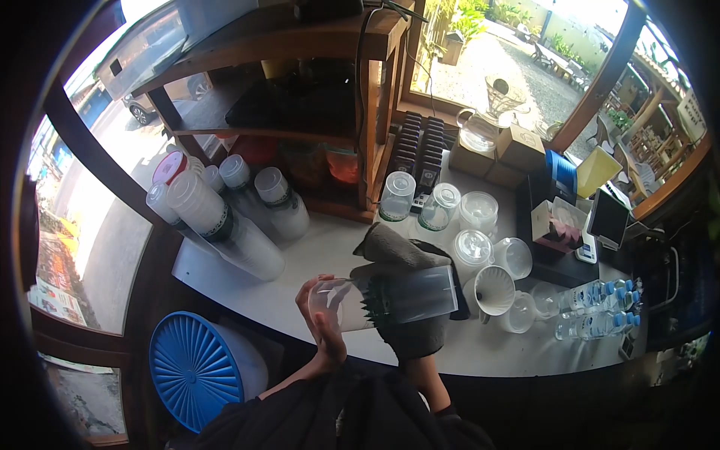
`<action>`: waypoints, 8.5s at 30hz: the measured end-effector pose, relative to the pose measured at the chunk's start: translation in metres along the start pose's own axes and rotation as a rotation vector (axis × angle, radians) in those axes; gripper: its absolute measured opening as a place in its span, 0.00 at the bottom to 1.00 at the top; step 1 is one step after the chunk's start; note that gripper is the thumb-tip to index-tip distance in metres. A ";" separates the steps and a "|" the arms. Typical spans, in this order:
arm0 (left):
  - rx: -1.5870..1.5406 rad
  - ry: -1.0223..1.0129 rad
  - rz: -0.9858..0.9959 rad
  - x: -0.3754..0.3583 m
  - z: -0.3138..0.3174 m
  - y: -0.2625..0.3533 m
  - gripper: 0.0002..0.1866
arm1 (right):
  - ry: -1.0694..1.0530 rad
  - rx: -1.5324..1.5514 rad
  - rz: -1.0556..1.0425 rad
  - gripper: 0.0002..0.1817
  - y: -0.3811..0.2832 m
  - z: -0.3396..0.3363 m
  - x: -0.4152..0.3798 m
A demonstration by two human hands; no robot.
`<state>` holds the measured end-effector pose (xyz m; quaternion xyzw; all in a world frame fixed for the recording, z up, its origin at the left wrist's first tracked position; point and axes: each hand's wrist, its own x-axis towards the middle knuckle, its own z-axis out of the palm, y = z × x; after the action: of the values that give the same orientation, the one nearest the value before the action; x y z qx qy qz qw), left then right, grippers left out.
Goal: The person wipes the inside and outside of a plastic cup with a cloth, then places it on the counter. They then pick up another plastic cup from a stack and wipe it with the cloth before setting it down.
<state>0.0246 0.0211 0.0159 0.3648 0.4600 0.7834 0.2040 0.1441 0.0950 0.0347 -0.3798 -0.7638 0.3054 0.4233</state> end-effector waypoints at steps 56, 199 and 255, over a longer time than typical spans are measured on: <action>-0.289 -0.104 -0.147 0.060 -0.018 0.034 0.66 | 0.037 0.913 0.421 0.22 0.077 0.046 -0.049; 0.959 -0.629 0.069 0.038 -0.047 0.012 0.46 | 0.068 -0.175 -0.338 0.10 -0.040 0.015 0.019; -0.039 -0.170 -0.180 0.024 -0.042 -0.026 0.32 | -0.436 0.754 0.318 0.43 -0.012 0.047 -0.009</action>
<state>-0.0238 0.0255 -0.0104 0.3829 0.4566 0.7370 0.3190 0.1017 0.0742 0.0189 -0.2387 -0.6030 0.6954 0.3094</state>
